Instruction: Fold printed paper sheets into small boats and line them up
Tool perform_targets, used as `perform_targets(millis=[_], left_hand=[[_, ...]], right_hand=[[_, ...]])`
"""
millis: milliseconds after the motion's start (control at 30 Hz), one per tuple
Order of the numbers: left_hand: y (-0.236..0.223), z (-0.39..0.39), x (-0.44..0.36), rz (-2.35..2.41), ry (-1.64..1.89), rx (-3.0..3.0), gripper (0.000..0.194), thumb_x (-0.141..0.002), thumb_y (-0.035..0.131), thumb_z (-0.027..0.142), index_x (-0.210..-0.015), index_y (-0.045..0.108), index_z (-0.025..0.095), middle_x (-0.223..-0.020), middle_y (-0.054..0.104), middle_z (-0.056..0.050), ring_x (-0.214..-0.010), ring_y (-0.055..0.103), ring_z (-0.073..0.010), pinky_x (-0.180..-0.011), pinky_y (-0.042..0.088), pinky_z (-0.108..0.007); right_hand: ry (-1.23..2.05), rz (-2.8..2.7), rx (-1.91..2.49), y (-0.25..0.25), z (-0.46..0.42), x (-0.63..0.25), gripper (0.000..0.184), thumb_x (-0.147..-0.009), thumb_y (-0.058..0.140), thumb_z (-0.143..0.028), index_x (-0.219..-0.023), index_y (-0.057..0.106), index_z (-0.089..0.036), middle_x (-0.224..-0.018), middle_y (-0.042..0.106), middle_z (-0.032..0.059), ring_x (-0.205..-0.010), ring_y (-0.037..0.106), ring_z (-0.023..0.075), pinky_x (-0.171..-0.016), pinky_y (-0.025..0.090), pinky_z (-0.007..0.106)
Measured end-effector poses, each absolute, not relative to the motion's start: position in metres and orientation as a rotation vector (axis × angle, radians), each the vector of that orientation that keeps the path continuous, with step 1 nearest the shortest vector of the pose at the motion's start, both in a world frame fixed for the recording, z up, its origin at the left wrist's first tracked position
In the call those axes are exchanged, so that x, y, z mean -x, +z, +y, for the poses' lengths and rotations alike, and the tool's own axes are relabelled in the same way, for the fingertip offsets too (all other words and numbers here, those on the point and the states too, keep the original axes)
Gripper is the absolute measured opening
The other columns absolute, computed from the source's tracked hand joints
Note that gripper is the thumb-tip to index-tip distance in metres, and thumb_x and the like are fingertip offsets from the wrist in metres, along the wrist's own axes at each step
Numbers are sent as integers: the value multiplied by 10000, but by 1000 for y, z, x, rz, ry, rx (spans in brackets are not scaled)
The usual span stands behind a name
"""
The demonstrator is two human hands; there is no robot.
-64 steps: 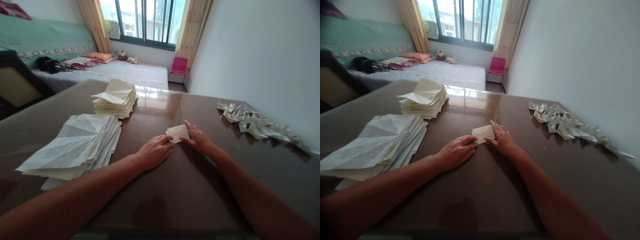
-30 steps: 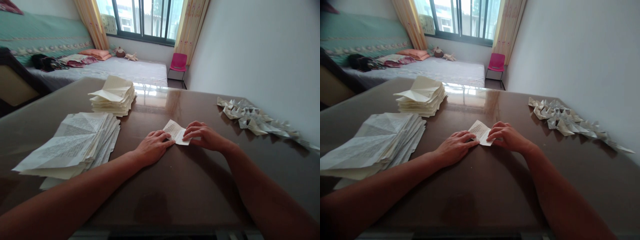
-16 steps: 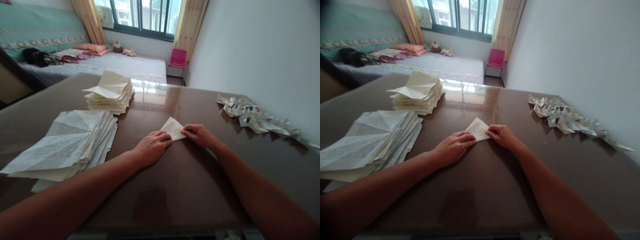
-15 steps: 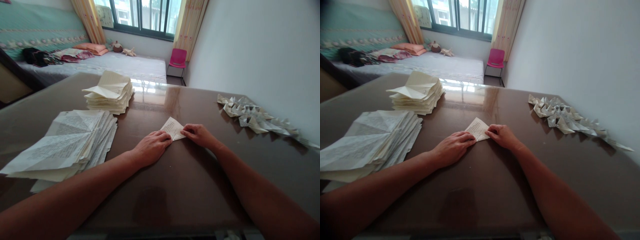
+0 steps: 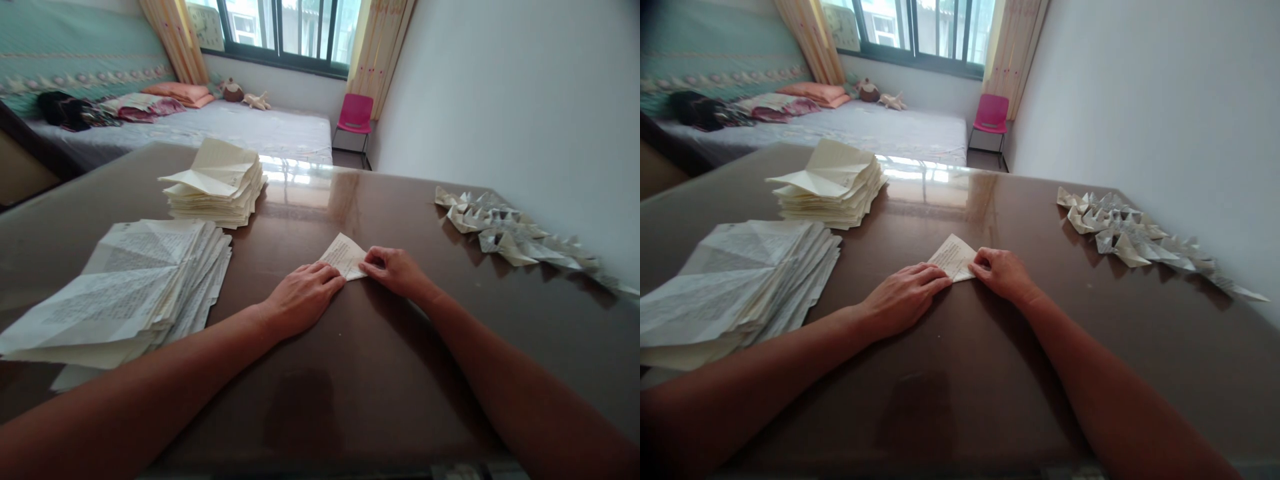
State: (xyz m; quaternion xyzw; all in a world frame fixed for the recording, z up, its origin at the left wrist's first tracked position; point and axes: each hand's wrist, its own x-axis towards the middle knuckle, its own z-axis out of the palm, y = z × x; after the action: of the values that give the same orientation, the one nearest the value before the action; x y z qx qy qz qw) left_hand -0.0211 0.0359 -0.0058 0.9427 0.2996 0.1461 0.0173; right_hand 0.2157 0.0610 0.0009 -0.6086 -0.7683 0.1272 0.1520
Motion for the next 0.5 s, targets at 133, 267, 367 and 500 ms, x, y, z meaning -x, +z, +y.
perform_targets(millis=[133,267,367,500], left_hand=[[-4,34,18,979,363,-2962,365,-945,424,244,-1305,488,252,-1173,578,-59,-1123,492,-207,-962,428,-358],[-4,34,17,998,321,-2986,354,-949,428,269,-1297,492,286,-1187,571,-41,-1128,480,-216,-936,417,-360],[-4,34,18,1010,311,-2992,350,-946,439,271,-1291,494,295,-1192,568,-30,-1127,473,-214,-929,409,-358],[-3,34,18,1013,306,-2993,347,-951,431,274,-1291,494,300,-1186,568,-26,-1126,469,-209,-921,405,-353]], right_hand=[[335,-2212,1763,0,61,-215,231,-811,573,-429,-756,648,-217,-709,675,5,-629,578,143,-585,371,243],[333,-2229,1771,0,61,-215,223,-814,572,-423,-762,640,-216,-726,678,9,-644,588,146,-593,373,241],[340,-2222,1780,0,61,-215,225,-815,569,-426,-770,640,-217,-738,679,12,-655,591,148,-596,375,242],[349,-2209,1794,1,60,-214,234,-820,561,-435,-771,637,-219,-742,676,10,-657,590,148,-595,372,242]])
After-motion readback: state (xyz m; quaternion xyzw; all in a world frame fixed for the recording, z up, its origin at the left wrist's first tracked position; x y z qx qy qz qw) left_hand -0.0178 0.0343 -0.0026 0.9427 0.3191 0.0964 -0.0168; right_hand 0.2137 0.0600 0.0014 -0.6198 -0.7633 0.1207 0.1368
